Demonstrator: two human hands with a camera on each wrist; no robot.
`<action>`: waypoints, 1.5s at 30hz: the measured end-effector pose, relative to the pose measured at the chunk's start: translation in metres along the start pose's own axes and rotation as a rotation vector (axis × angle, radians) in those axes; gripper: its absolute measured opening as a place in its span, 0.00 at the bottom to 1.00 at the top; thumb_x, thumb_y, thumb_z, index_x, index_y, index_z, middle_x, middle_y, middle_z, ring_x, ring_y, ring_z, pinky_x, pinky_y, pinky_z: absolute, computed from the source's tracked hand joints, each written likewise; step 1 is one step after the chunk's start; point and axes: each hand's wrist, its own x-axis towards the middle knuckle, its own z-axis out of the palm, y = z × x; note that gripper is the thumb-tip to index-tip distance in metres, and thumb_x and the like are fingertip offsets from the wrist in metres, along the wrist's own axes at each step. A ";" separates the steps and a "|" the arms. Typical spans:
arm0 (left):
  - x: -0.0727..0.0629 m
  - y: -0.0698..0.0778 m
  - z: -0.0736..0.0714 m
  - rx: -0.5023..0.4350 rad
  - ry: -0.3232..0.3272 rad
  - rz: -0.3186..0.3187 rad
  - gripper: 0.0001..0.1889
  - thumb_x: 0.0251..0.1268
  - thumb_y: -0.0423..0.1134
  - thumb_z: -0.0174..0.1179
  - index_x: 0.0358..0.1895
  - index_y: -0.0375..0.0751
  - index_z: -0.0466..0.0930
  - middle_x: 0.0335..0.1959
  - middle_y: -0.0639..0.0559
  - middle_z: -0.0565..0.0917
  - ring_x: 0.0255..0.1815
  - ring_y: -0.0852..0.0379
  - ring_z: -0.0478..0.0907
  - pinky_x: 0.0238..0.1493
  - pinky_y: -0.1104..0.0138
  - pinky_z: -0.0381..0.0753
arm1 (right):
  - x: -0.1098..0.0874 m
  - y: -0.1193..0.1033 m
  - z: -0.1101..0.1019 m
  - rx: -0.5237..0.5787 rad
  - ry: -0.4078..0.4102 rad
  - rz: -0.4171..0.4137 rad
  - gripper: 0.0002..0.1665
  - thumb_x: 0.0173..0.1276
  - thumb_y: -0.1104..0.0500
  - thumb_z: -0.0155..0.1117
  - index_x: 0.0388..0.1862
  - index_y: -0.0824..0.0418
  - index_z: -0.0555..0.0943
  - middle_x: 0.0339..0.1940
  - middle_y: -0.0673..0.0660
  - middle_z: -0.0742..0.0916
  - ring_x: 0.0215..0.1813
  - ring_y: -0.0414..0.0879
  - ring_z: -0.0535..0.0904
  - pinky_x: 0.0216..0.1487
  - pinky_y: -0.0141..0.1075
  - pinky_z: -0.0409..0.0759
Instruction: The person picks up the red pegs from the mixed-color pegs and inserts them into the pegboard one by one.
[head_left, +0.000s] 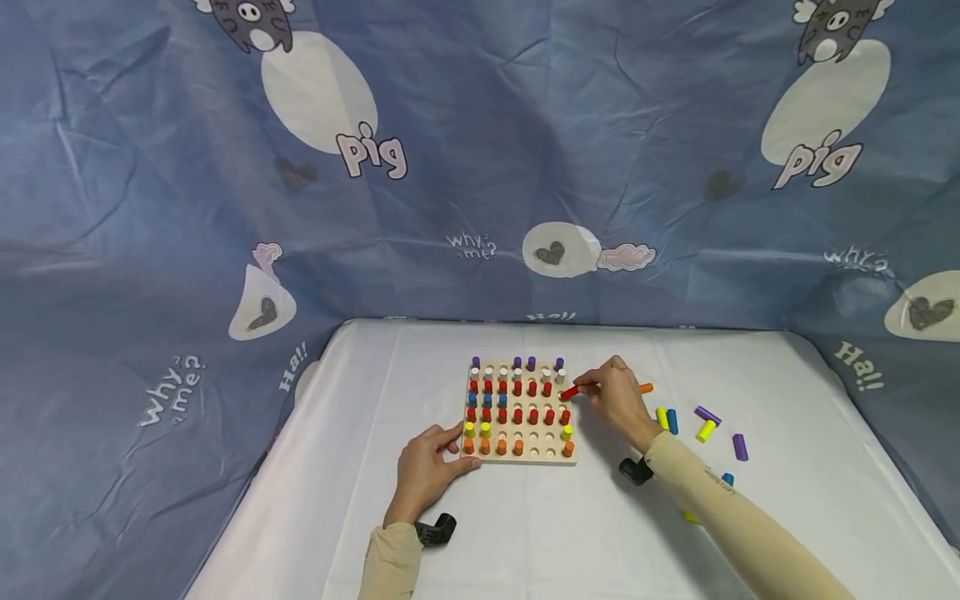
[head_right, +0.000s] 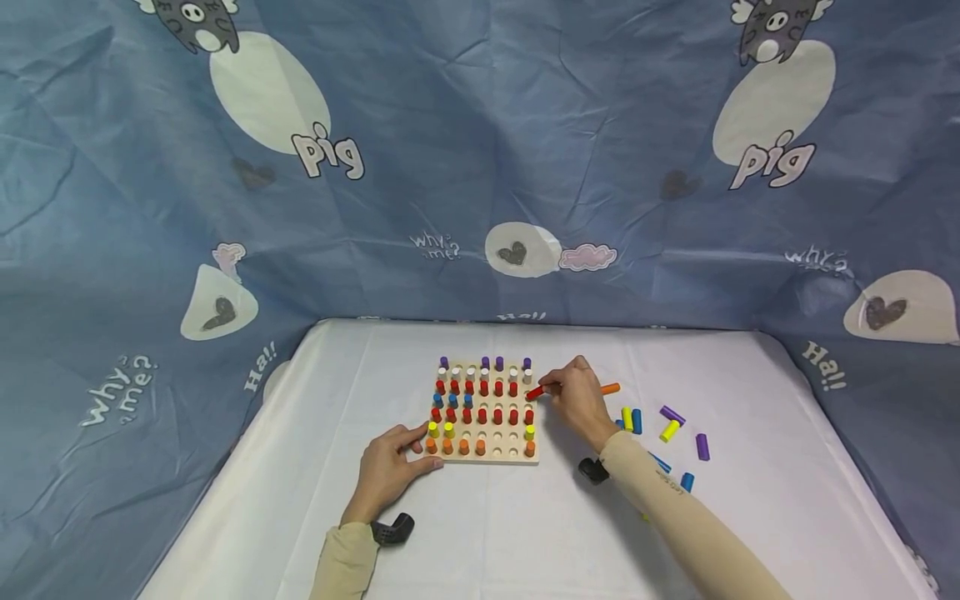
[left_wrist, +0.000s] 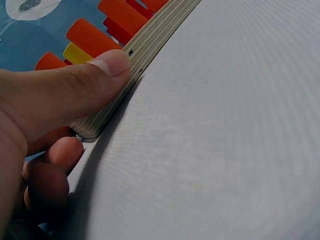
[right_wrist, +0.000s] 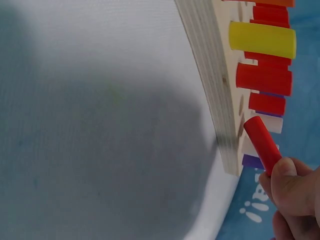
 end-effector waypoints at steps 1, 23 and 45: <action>0.000 0.000 0.000 0.001 -0.001 0.000 0.37 0.45 0.54 0.86 0.63 0.49 0.88 0.27 0.62 0.77 0.21 0.66 0.62 0.26 0.70 0.60 | 0.000 0.000 0.001 -0.003 -0.003 0.001 0.06 0.64 0.69 0.77 0.36 0.60 0.95 0.25 0.52 0.83 0.37 0.47 0.74 0.38 0.39 0.72; -0.005 -0.003 0.001 0.004 -0.007 -0.007 0.37 0.46 0.55 0.85 0.63 0.49 0.88 0.26 0.63 0.76 0.22 0.67 0.61 0.27 0.71 0.60 | 0.002 -0.017 0.015 -0.116 0.027 -0.144 0.10 0.63 0.74 0.75 0.33 0.61 0.94 0.27 0.55 0.90 0.40 0.50 0.76 0.43 0.44 0.83; -0.002 0.000 0.001 -0.030 -0.002 -0.011 0.37 0.46 0.54 0.85 0.64 0.48 0.88 0.27 0.61 0.76 0.22 0.66 0.61 0.27 0.70 0.60 | 0.004 -0.025 0.024 -0.221 0.099 -0.278 0.06 0.57 0.72 0.81 0.30 0.63 0.93 0.24 0.58 0.89 0.36 0.54 0.76 0.46 0.46 0.76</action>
